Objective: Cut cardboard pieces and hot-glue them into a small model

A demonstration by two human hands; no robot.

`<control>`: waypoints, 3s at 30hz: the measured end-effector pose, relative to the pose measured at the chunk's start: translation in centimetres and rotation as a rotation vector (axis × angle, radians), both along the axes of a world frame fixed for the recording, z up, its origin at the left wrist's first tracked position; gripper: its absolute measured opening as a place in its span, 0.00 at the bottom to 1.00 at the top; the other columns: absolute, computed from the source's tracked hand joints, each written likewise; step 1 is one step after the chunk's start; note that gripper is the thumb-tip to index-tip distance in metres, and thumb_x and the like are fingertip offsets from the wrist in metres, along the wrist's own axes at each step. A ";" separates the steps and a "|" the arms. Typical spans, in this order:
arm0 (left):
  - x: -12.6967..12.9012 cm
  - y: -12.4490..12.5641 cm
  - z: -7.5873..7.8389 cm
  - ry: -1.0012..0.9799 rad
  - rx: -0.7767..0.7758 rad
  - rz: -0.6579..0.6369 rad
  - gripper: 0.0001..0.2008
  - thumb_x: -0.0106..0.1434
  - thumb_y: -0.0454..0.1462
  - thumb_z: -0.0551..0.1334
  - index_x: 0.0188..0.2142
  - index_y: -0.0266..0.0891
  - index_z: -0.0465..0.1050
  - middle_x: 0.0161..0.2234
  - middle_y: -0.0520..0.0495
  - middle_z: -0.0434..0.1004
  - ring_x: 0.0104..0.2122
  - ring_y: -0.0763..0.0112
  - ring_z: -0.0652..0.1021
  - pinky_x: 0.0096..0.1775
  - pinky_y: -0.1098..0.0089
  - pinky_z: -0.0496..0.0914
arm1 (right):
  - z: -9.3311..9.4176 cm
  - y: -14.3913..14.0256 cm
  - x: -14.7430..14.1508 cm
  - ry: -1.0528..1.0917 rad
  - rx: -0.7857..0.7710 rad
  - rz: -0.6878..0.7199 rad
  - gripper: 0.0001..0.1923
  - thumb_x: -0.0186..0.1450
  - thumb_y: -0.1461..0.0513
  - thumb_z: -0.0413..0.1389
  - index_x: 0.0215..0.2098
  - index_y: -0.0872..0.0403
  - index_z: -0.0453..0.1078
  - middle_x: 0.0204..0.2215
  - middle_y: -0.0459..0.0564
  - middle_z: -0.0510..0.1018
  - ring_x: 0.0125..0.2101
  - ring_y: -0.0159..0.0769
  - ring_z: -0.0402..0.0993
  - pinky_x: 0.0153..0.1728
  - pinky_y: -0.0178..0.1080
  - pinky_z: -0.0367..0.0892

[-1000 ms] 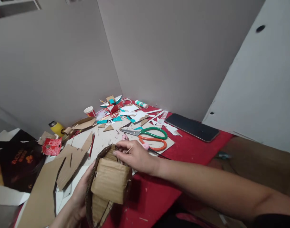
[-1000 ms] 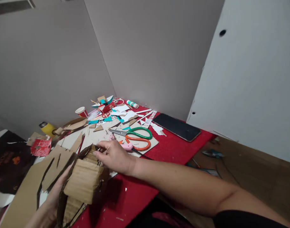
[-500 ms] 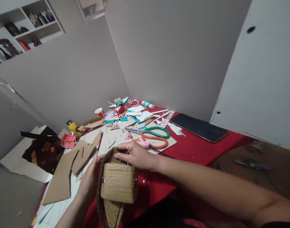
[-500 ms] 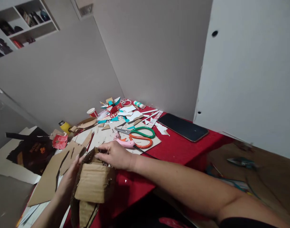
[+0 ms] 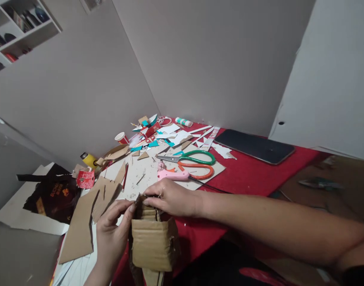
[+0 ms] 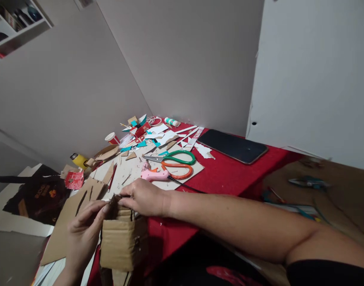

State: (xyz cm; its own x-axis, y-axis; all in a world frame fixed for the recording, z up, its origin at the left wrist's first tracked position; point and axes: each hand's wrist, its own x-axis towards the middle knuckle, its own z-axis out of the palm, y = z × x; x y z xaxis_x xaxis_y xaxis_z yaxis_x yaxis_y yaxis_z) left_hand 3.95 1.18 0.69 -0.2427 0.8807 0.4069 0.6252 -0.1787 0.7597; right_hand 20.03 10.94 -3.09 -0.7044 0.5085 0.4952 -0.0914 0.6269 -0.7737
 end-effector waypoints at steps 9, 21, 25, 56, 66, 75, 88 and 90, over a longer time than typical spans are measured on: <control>0.0 0.2 -2.0 -0.007 -0.023 -0.001 0.04 0.56 0.38 0.65 0.30 0.44 0.80 0.30 0.47 0.78 0.30 0.63 0.74 0.34 0.69 0.67 | -0.7 0.1 -0.3 -0.069 0.054 -0.025 0.11 0.63 0.70 0.53 0.22 0.58 0.65 0.20 0.45 0.71 0.23 0.28 0.64 0.27 0.31 0.57; 0.2 0.5 -2.2 -0.155 -0.022 0.047 0.03 0.53 0.37 0.67 0.28 0.41 0.80 0.29 0.49 0.77 0.30 0.66 0.74 0.34 0.71 0.67 | -0.1 0.2 -0.1 -0.079 -0.018 -0.054 0.09 0.63 0.68 0.55 0.41 0.60 0.74 0.29 0.50 0.79 0.28 0.31 0.71 0.32 0.32 0.63; 0.2 0.2 -2.6 -0.251 -0.090 0.119 0.05 0.53 0.39 0.68 0.27 0.40 0.77 0.27 0.50 0.77 0.29 0.68 0.75 0.33 0.72 0.68 | -0.4 0.3 -0.1 -0.109 -0.050 -0.028 0.30 0.62 0.68 0.56 0.63 0.59 0.58 0.31 0.49 0.80 0.27 0.31 0.73 0.32 0.33 0.66; 0.5 0.7 -3.5 -1.224 -0.817 -0.062 0.26 0.62 0.50 0.58 0.53 0.36 0.71 0.41 0.40 0.82 0.44 0.51 0.80 0.50 0.57 0.69 | 0.5 -0.1 0.5 -0.208 0.152 0.004 0.05 0.68 0.66 0.49 0.40 0.55 0.65 0.19 0.40 0.69 0.19 0.27 0.66 0.24 0.29 0.57; 0.4 0.3 -3.5 -1.246 -0.767 0.001 0.26 0.60 0.48 0.60 0.53 0.36 0.71 0.39 0.41 0.83 0.41 0.52 0.81 0.47 0.58 0.71 | 0.0 0.0 0.2 -0.211 0.200 0.001 0.05 0.69 0.67 0.46 0.38 0.54 0.64 0.17 0.39 0.69 0.17 0.27 0.66 0.22 0.29 0.56; 0.1 0.7 -2.9 -0.919 -0.473 -0.106 0.22 0.54 0.49 0.66 0.43 0.37 0.76 0.38 0.44 0.81 0.38 0.58 0.80 0.40 0.64 0.72 | -0.3 0.4 0.0 -0.223 0.244 -0.082 0.08 0.68 0.65 0.49 0.44 0.57 0.65 0.32 0.52 0.78 0.30 0.34 0.74 0.31 0.33 0.63; -0.1 0.1 -3.2 -0.444 -0.130 0.131 0.13 0.53 0.45 0.69 0.29 0.38 0.74 0.25 0.53 0.76 0.25 0.75 0.74 0.25 0.79 0.67 | 0.0 0.6 0.0 -0.054 -0.331 -0.069 0.43 0.58 0.63 0.62 0.66 0.57 0.47 0.32 0.49 0.79 0.25 0.29 0.72 0.28 0.31 0.65; -0.3 0.0 -3.3 -0.379 -0.104 0.145 0.12 0.54 0.45 0.68 0.31 0.39 0.75 0.26 0.52 0.77 0.26 0.74 0.74 0.28 0.78 0.69 | 0.2 0.6 0.1 -0.158 -0.344 -0.075 0.27 0.58 0.60 0.62 0.54 0.62 0.67 0.27 0.49 0.78 0.25 0.30 0.71 0.25 0.30 0.61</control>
State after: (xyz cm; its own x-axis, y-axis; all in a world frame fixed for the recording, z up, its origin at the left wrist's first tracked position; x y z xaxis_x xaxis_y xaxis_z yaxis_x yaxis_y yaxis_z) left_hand 3.69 1.15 -2.63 -0.4828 0.8579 0.1757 0.3114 -0.0193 0.9501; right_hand 20.11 11.51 -2.85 -0.7126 0.6793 0.1753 0.0821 0.3289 -0.9408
